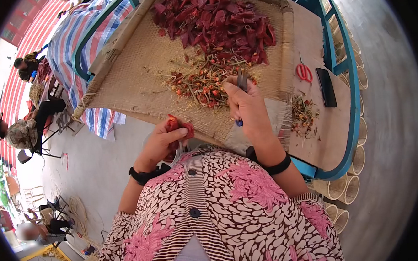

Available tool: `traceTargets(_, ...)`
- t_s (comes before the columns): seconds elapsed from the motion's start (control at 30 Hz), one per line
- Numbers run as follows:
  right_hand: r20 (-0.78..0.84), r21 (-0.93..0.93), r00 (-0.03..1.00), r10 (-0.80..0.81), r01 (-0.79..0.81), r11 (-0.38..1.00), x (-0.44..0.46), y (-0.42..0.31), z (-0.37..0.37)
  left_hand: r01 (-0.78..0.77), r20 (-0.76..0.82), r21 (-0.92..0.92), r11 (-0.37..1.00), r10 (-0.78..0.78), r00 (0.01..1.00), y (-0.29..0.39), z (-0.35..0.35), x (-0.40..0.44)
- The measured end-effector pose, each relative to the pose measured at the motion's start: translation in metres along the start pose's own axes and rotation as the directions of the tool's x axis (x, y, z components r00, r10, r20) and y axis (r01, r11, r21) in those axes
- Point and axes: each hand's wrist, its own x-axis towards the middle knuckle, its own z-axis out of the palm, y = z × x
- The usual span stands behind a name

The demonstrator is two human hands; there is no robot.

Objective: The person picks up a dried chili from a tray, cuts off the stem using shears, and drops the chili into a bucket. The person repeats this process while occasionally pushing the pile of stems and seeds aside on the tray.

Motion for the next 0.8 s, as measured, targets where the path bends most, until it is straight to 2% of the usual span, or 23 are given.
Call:
traceTargets(0.07, -0.207, -0.277, 0.966, -0.157, 0.097, 0.956, 0.008, 0.01, -0.003, -0.088, -0.093, 0.043, 0.995, 0.092, 0.991, -0.016, -0.023, -0.011)
traceTargets(0.13, -0.234, -0.332, 0.954, -0.187, 0.102, 0.938, 0.009, 0.016, -0.008, -0.141, -0.203, 0.133, 0.981, 0.166, 0.965, -0.016, -0.041, -0.034)
traceTargets(0.17, -0.184, -0.246, 0.975, -0.124, 0.076, 0.966, 0.004, 0.013, -0.016, -0.039, -0.264, 0.172, 0.984, 0.084, 0.961, -0.025, -0.058, -0.042)
traceTargets(0.2, -0.131, -0.158, 0.989, -0.065, 0.044, 0.986, 0.001, 0.011, -0.02, -0.075, -0.308, 0.256, 0.964, 0.154, 0.939, -0.046, -0.079, -0.044)
traceTargets(0.23, -0.151, -0.136, 0.987, -0.056, 0.035, 0.99, 0.0, 0.011, -0.02, -0.105, -0.34, 0.344, 0.933, 0.228, 0.912, -0.072, -0.101, -0.044)
traceTargets(0.33, -0.25, -0.086, 0.968, -0.037, 0.016, 0.996, -0.001, 0.01, -0.013, 0.198, -0.541, 0.427, 0.882, 0.074, 0.837, -0.14, -0.158, -0.04)
traceTargets(0.43, -0.255, -0.149, 0.964, -0.076, 0.038, 0.988, 0.001, 0.014, -0.014, 0.255, -0.637, 0.398, 0.881, 0.066, 0.768, -0.222, -0.201, -0.021)
traceTargets(0.5, -0.274, -0.148, 0.961, -0.038, -0.003, 0.989, 0.0, 0.012, -0.009, 0.301, -0.696, 0.258, 0.918, -0.039, 0.717, -0.243, -0.205, -0.013)
traceTargets(0.53, -0.287, -0.144, 0.957, -0.03, -0.013, 0.989, -0.001, 0.01, -0.006, 0.283, -0.652, 0.182, 0.942, -0.1, 0.751, -0.262, -0.218, -0.008)
traceTargets(0.57, -0.263, -0.147, 0.965, -0.02, -0.019, 0.989, -0.003, 0.008, -0.007, 0.176, -0.659, 0.204, 0.963, 0.002, 0.752, -0.294, -0.233, 0.001)
traceTargets(0.6, -0.239, -0.151, 0.971, -0.01, -0.027, 0.988, -0.005, 0.009, -0.008, 0.237, -0.697, 0.462, 0.855, 0.185, 0.693, -0.328, -0.25, 0.008)
traceTargets(0.63, -0.215, -0.156, 0.977, 0.001, -0.036, 0.987, -0.007, 0.009, -0.009, 0.543, -0.734, 0.44, 0.715, -0.062, 0.677, -0.271, -0.219, -0.002)
traceTargets(0.7, -0.208, -0.147, 0.978, -0.002, -0.029, 0.989, -0.01, 0.008, -0.009, 0.563, -0.648, 0.617, 0.549, -0.051, 0.76, -0.271, -0.233, 0.007)
traceTargets(0.77, -0.204, -0.138, 0.979, 0.0, -0.029, 0.99, -0.016, 0.006, -0.008, 0.359, -0.324, 0.708, 0.609, -0.172, 0.93, -0.194, -0.207, -0.002)
traceTargets(0.8, -0.188, -0.158, 0.982, -0.005, -0.025, 0.987, -0.018, 0.005, -0.009, 0.255, -0.141, 0.724, 0.641, -0.225, 0.964, -0.146, -0.185, -0.014)
